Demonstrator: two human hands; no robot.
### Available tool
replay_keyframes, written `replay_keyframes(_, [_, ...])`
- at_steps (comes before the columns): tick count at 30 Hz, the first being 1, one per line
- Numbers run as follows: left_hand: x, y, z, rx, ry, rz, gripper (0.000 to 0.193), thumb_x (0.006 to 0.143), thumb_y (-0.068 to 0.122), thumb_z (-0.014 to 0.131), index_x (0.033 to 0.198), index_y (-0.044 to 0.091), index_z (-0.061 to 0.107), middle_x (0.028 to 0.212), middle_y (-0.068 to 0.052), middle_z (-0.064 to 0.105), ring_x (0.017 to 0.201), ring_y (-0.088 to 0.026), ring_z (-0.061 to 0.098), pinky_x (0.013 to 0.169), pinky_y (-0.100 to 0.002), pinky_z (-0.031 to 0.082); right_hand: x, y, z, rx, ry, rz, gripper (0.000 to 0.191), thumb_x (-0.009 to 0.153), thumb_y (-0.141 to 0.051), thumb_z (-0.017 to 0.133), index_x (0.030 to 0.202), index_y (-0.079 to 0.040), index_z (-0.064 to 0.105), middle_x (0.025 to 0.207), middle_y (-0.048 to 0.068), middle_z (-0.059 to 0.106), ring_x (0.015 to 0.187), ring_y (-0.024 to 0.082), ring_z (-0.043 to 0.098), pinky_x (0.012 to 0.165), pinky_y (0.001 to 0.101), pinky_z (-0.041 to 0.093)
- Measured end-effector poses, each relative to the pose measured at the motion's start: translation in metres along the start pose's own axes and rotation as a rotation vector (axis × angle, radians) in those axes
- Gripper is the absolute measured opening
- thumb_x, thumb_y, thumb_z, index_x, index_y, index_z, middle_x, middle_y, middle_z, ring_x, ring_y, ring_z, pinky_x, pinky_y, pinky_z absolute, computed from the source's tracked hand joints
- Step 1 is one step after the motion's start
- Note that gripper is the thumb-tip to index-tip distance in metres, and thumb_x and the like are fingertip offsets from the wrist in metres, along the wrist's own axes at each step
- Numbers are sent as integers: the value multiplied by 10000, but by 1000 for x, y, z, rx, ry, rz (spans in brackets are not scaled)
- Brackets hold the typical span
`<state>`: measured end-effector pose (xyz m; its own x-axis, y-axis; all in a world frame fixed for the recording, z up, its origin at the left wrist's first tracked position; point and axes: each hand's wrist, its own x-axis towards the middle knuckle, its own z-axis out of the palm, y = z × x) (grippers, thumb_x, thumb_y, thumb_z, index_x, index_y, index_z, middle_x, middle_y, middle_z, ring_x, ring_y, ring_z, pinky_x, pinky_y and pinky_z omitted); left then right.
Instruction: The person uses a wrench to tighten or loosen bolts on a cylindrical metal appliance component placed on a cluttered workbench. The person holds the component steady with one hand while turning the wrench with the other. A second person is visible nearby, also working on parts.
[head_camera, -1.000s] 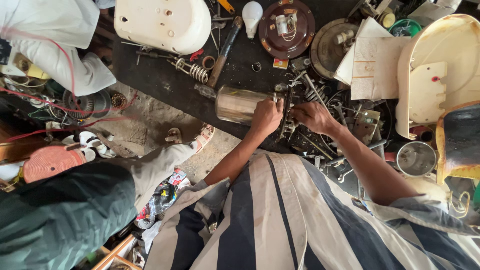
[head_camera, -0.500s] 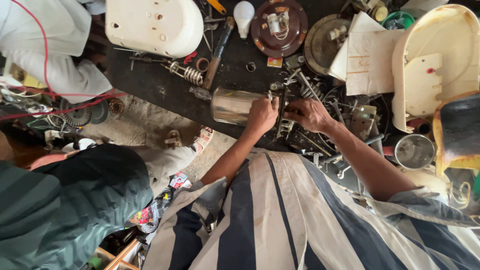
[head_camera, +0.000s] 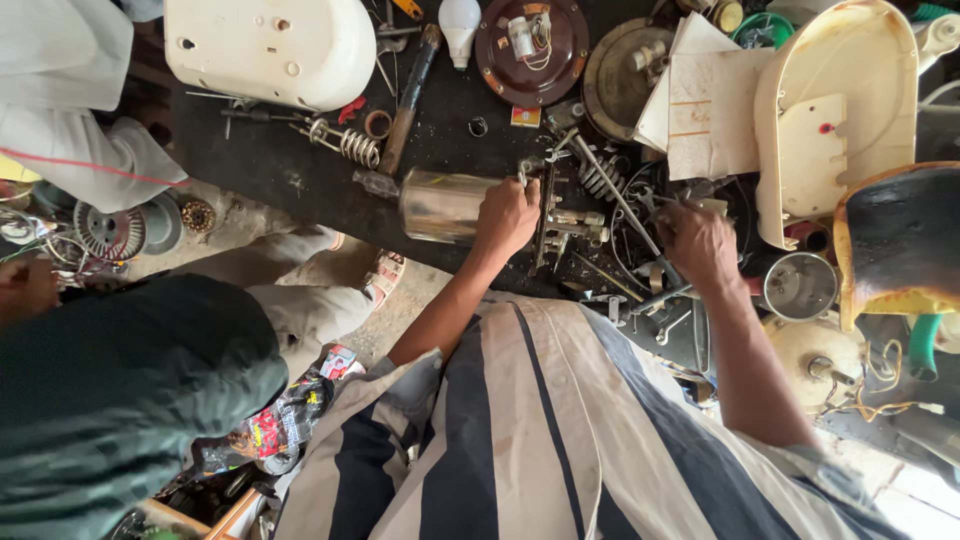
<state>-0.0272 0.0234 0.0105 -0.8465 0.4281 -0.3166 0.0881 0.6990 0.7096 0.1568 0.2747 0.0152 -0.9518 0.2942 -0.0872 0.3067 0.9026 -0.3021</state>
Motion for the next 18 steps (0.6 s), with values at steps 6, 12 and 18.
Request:
replay_keyframes(6, [4,1,-2,8,-17,-3,448,1024,349,536,815,-19,681,713,-247,701,688,-438,700,639,-524,543,-25,-10,11,-92,70,72,236,938,-99,641,1165,-115,706,1096,155,692,886,371,716,753,508,582])
replay_keyframes(12, [8,-2,-2,-47,-83,-9,551,1036,404,471,744,-25,655,665,-244,685,625,-424,709,617,-513,548,-17,-1,29,-74,-19,176,258,1003,-71,550,1221,-123,680,1190,220,648,873,435,698,744,547,566])
replay_keyframes(18, [9,-2,-3,-75,-66,19,586,1035,445,433,750,-12,664,672,-251,689,637,-429,705,619,-515,541,-9,16,31,-189,-110,236,330,854,-158,653,1176,-90,672,1023,192,713,898,381,727,763,504,596])
